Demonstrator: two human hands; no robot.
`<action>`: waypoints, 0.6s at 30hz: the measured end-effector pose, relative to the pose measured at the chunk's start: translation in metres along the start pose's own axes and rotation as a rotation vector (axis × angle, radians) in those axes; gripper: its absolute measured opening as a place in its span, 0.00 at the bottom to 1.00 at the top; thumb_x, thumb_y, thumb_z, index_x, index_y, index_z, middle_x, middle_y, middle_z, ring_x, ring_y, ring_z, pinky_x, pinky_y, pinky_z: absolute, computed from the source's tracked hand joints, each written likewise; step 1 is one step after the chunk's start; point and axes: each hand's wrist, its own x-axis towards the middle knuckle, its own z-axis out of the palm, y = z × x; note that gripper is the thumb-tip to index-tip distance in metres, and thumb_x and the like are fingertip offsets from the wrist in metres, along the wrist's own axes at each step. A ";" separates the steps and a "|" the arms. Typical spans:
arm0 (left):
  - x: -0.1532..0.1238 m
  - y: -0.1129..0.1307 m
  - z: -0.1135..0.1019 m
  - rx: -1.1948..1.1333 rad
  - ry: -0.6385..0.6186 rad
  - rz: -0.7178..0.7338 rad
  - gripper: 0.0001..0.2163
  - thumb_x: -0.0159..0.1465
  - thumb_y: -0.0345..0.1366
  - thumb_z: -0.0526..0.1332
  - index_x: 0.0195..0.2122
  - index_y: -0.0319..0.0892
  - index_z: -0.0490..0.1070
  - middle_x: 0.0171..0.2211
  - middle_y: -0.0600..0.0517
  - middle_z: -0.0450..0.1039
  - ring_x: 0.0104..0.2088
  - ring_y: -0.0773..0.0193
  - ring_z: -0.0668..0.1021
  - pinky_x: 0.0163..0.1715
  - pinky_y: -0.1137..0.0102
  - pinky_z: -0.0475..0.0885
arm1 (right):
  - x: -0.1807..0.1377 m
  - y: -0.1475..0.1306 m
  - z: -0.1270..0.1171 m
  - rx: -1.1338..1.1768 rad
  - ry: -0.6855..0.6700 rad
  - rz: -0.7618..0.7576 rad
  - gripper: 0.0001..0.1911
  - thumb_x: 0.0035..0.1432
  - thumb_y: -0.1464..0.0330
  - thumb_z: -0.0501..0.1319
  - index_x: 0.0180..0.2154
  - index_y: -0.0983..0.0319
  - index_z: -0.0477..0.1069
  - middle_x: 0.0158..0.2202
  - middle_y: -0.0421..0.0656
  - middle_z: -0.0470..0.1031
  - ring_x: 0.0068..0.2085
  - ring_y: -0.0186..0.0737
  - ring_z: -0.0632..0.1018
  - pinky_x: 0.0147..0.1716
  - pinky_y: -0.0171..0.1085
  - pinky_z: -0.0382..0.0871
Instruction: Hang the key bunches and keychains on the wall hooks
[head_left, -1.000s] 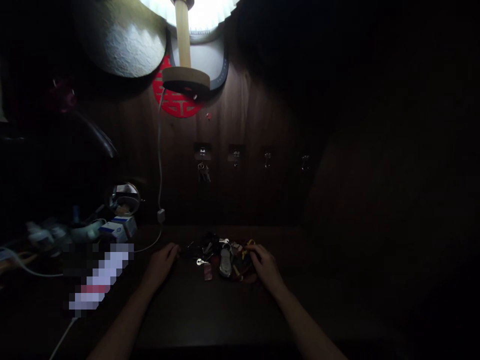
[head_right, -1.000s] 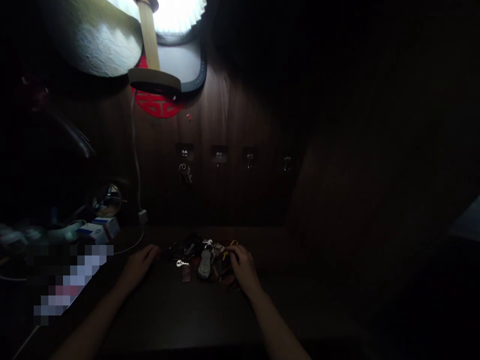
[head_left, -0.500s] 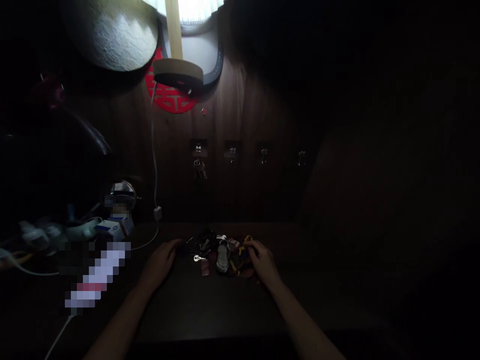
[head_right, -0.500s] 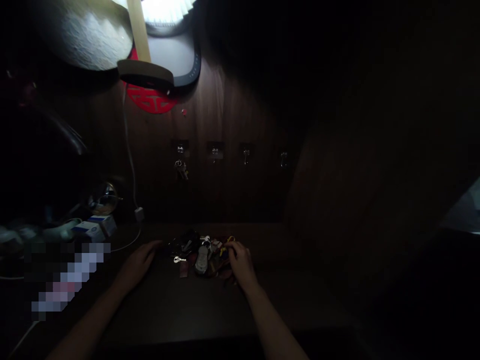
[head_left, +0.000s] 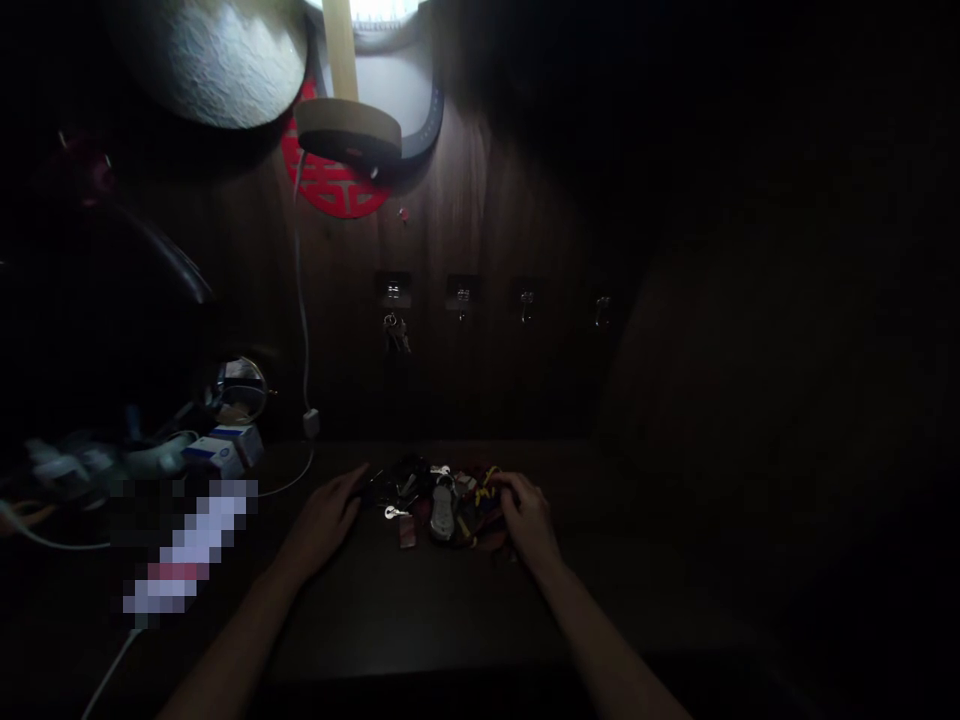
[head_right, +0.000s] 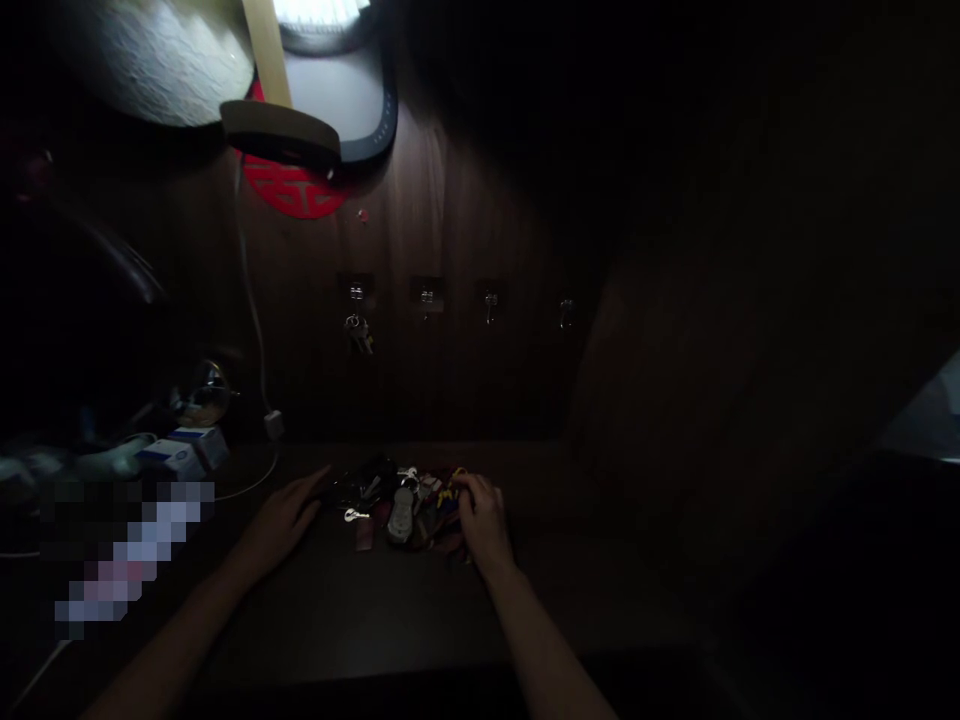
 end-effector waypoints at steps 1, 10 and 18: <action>0.000 0.000 0.000 -0.001 0.004 -0.011 0.21 0.62 0.39 0.48 0.56 0.44 0.60 0.53 0.47 0.69 0.52 0.58 0.72 0.51 0.60 0.66 | 0.000 -0.001 -0.001 -0.010 0.005 -0.015 0.14 0.54 0.72 0.49 0.35 0.60 0.72 0.36 0.44 0.76 0.40 0.41 0.74 0.41 0.39 0.63; 0.001 0.009 -0.014 -0.135 0.096 -0.277 0.18 0.62 0.43 0.45 0.51 0.44 0.63 0.30 0.53 0.77 0.35 0.59 0.79 0.40 0.64 0.71 | -0.002 -0.010 -0.004 -0.014 0.004 -0.084 0.13 0.55 0.73 0.49 0.35 0.60 0.72 0.35 0.43 0.76 0.38 0.39 0.74 0.40 0.37 0.61; 0.001 0.001 -0.021 -0.224 0.312 -0.472 0.17 0.61 0.44 0.45 0.42 0.45 0.68 0.36 0.51 0.78 0.40 0.58 0.78 0.42 0.65 0.71 | -0.001 -0.010 -0.002 -0.015 0.000 -0.080 0.13 0.55 0.73 0.49 0.34 0.59 0.72 0.34 0.42 0.75 0.38 0.40 0.74 0.40 0.38 0.60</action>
